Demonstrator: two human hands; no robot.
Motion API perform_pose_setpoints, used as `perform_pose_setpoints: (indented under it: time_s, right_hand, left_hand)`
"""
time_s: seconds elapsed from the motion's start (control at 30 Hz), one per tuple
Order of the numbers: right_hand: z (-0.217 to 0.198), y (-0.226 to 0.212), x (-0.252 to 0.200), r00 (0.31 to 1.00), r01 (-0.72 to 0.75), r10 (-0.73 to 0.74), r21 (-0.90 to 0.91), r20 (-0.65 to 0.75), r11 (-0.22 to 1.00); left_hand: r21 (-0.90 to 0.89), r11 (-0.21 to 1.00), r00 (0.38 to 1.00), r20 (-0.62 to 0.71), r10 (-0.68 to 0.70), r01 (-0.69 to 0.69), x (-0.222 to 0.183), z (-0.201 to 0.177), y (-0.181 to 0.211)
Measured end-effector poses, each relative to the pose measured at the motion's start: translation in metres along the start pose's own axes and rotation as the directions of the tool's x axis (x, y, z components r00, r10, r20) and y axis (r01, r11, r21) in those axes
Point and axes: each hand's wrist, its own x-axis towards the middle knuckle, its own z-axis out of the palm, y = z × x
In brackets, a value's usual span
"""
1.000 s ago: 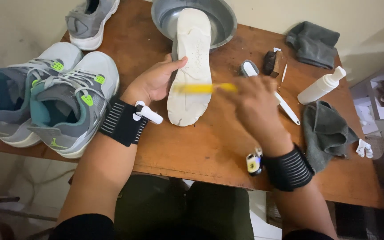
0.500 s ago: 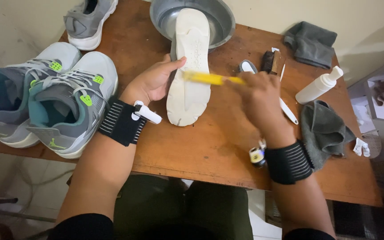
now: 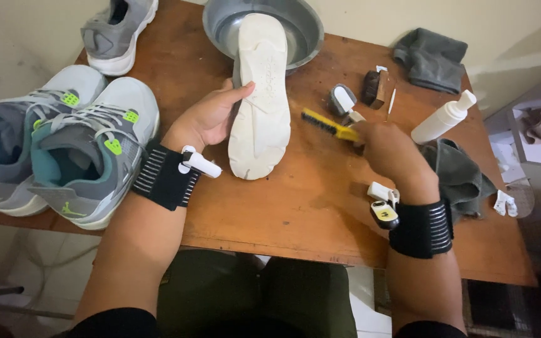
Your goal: Applying liquid and brushing a detached shoe sole on a workbench as part of a repair process.
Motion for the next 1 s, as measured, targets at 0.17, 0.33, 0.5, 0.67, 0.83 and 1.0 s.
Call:
perform_pose_setpoints:
  time_s: [0.17, 0.33, 0.5, 0.67, 0.83, 1.0]
  right_hand:
    - [0.010, -0.008, 0.007, 0.994, 0.055, -0.052, -0.023, 0.097, 0.998]
    - [0.020, -0.008, 0.015, 0.987, 0.111, -0.119, 0.077, 0.105, 0.991]
    - [-0.023, -0.026, -0.009, 0.995, 0.095, -0.097, 0.199, 0.002, 0.975]
    - [0.009, 0.073, 0.021, 0.758, 0.054, 0.054, 0.146, -0.650, 0.988]
    - [-0.003, 0.096, 0.011, 0.666, -0.347, 0.515, 0.387, -0.540, 0.854]
    - [0.004, 0.109, 0.016, 0.726, -0.366, 0.586, 0.520, -0.359, 0.772]
  left_hand:
    - [0.025, 1.000, 1.000, 0.008, -0.013, 0.012, 0.001, -0.006, 0.000]
    - [0.039, 0.999, 1.000, 0.021, -0.017, 0.016, 0.007, -0.007, -0.004]
    - [0.085, 0.996, 1.000, 0.000, -0.007, 0.007, -0.002, -0.004, 0.003]
    - [0.054, 0.996, 0.997, -0.049, -0.063, 0.065, -0.019, 0.015, 0.018]
    - [-0.028, 0.994, 0.991, -0.079, -0.105, 0.103, -0.033, 0.030, 0.030]
    - [0.017, 0.992, 0.988, -0.093, -0.127, 0.129, -0.041, 0.038, 0.037]
